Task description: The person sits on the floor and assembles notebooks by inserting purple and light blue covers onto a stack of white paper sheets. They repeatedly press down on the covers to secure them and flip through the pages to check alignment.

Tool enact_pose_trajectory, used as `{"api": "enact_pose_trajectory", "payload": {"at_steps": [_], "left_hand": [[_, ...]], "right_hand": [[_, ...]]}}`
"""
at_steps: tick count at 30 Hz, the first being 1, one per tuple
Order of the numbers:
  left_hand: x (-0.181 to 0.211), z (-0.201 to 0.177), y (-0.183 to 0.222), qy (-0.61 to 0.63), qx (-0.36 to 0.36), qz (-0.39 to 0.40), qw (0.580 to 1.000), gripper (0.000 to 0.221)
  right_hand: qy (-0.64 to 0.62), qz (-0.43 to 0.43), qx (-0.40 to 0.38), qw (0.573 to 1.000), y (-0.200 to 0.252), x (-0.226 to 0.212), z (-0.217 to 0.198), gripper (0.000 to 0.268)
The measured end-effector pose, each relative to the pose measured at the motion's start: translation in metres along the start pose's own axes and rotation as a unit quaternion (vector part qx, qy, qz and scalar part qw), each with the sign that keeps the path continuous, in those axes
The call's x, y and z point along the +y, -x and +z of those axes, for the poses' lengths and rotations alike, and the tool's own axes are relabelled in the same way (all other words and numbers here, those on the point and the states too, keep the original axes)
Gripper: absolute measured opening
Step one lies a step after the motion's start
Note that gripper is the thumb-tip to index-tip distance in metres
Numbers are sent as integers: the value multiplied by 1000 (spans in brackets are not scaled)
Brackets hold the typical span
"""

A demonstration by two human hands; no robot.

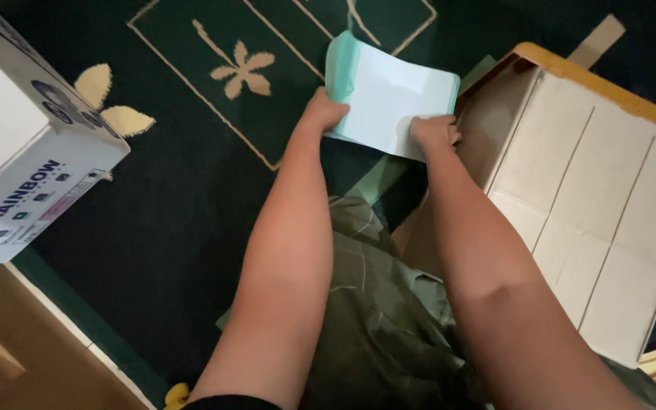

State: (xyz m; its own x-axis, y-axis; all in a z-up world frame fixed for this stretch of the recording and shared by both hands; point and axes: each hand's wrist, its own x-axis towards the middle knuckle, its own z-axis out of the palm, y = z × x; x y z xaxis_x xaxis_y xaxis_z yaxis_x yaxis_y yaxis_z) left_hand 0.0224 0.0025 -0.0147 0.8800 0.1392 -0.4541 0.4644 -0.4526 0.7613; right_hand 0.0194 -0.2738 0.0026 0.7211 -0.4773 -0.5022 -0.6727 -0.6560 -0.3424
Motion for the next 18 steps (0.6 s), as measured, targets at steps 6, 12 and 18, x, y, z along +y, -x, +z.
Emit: {"api": "enact_pose_trajectory", "payload": {"at_steps": [6, 12, 18], "left_hand": [[120, -18, 96, 145, 70, 132, 978, 54], [248, -104, 300, 39, -68, 356, 931, 53], [266, -111, 386, 170, -172, 467, 851, 53]], "right_hand": [[15, -44, -59, 997, 9, -27, -17, 102], [-483, -122, -367, 786, 189, -52, -180, 63], [-540, -350, -287, 709, 285, 82, -264, 106]]}}
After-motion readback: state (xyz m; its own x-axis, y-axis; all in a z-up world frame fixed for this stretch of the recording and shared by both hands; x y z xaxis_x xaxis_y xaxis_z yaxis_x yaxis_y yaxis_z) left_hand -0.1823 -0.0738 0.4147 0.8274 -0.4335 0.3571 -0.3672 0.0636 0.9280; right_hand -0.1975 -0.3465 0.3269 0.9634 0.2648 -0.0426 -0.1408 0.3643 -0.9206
